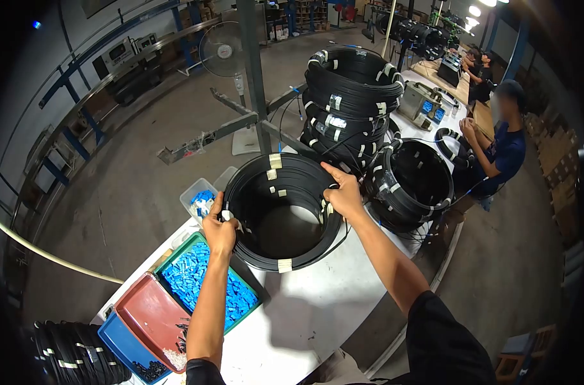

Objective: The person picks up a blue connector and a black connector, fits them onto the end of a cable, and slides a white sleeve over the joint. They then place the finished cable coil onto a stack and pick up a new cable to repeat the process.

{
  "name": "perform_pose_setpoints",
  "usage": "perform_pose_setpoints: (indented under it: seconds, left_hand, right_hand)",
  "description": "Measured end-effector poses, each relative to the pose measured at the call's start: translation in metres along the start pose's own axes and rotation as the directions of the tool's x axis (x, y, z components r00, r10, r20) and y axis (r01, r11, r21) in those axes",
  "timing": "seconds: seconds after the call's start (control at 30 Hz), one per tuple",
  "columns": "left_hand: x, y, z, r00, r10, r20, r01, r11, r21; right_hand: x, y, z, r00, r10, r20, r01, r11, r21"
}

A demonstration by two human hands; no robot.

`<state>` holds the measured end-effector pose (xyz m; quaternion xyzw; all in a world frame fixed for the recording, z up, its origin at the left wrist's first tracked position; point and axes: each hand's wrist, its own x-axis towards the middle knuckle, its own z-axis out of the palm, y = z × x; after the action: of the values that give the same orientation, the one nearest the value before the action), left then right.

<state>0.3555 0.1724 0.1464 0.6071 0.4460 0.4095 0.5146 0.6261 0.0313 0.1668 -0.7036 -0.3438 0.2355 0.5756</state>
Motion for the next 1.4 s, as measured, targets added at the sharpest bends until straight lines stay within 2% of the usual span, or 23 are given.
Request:
perform_pose_setpoints:
  seconds: [0.13,0.43,0.53,0.63,0.7,0.73,0.8,0.83,0.87,0.93,0.97,1.0,1.03,1.07,1.13,1.2,1.27,1.3,1.33,1.4]
  left_hand:
    - [0.006,-0.013,0.003,0.999,0.031,-0.011,-0.03,0.998,0.047]
    - [0.011,-0.016,0.009,1.0,-0.015,-0.013,0.017,0.997,0.081]
    - [0.01,-0.013,0.009,0.999,0.037,-0.009,-0.036,0.996,0.081]
    - [0.013,-0.019,0.009,0.998,0.055,-0.01,-0.054,0.997,0.059]
    - [0.011,-0.015,0.007,0.992,0.128,0.007,-0.127,0.974,0.187]
    - [0.008,-0.011,0.008,0.992,0.126,0.006,-0.124,0.974,0.189]
    - [0.002,-0.003,0.012,0.987,0.135,-0.091,-0.101,0.946,0.308]
    - [0.005,-0.012,0.009,0.983,0.158,-0.089,-0.118,0.929,0.35]
    - [0.002,-0.015,0.009,0.985,0.151,-0.083,-0.113,0.929,0.353]
    - [-0.006,-0.013,0.011,0.973,0.145,-0.181,-0.095,0.961,0.259]
    - [-0.008,-0.019,0.01,0.978,0.116,-0.173,-0.071,0.967,0.246]
    - [-0.009,-0.025,0.01,0.979,0.11,-0.171,-0.066,0.967,0.247]
    - [-0.01,-0.031,0.011,0.989,0.082,-0.123,-0.069,0.992,0.107]
    - [-0.011,-0.037,0.011,0.996,0.06,-0.072,-0.063,0.997,-0.036]
    - [-0.019,-0.015,0.016,0.998,0.054,-0.035,-0.056,0.997,-0.051]
    - [-0.015,-0.016,0.01,0.995,-0.054,0.09,0.07,0.979,-0.192]
    - [-0.015,-0.019,0.009,0.994,-0.047,0.099,0.064,0.983,-0.17]
    - [-0.017,-0.017,0.01,0.996,-0.039,0.077,0.054,0.977,-0.207]
    - [-0.019,-0.016,0.011,0.998,-0.03,0.055,0.043,0.969,-0.244]
    - [-0.024,-0.021,0.009,0.999,-0.008,0.035,0.018,0.956,-0.294]
  right_hand:
    - [0.008,0.016,0.006,0.999,-0.053,0.0,0.053,0.998,0.036]
    - [0.015,0.023,0.004,0.998,0.05,0.046,-0.052,0.998,0.046]
    - [0.016,0.024,0.006,0.999,0.02,0.035,-0.022,0.999,0.046]
    - [0.02,0.033,0.005,0.998,-0.067,-0.011,0.066,0.996,-0.056]
    - [0.019,0.029,0.005,0.988,-0.156,-0.006,0.153,0.978,-0.142]
    - [0.016,0.024,0.005,0.988,-0.153,-0.004,0.151,0.978,-0.141]
    - [0.007,0.01,0.002,0.976,-0.213,-0.035,0.181,0.895,-0.408]
    - [0.008,0.009,-0.003,0.981,-0.194,-0.001,0.179,0.908,-0.379]
    - [0.006,0.011,-0.005,0.973,-0.232,-0.012,0.205,0.88,-0.43]
    - [-0.005,0.001,-0.011,0.999,-0.043,0.002,0.041,0.95,-0.308]
    - [-0.007,0.007,-0.012,0.999,-0.038,0.001,0.036,0.95,-0.31]
    - [-0.009,0.017,-0.011,0.999,-0.023,0.043,0.03,0.982,-0.186]
    - [-0.012,0.026,-0.01,0.996,-0.013,0.085,0.018,0.998,-0.06]
    - [-0.014,0.034,-0.009,0.996,-0.008,0.085,0.013,0.998,-0.062]
    - [-0.02,0.036,-0.004,0.994,-0.063,0.095,0.073,0.991,-0.11]
    - [-0.027,0.033,-0.004,0.995,-0.011,0.104,0.028,0.986,-0.163]
    - [-0.026,0.039,-0.001,0.996,-0.078,0.036,0.081,0.994,-0.069]
    - [-0.033,0.031,-0.004,0.999,-0.05,0.021,0.051,0.997,-0.056]
    - [-0.035,0.035,-0.006,0.985,-0.163,-0.056,0.161,0.986,-0.053]
    - [-0.045,0.037,-0.014,0.962,-0.194,-0.191,0.208,0.977,0.055]
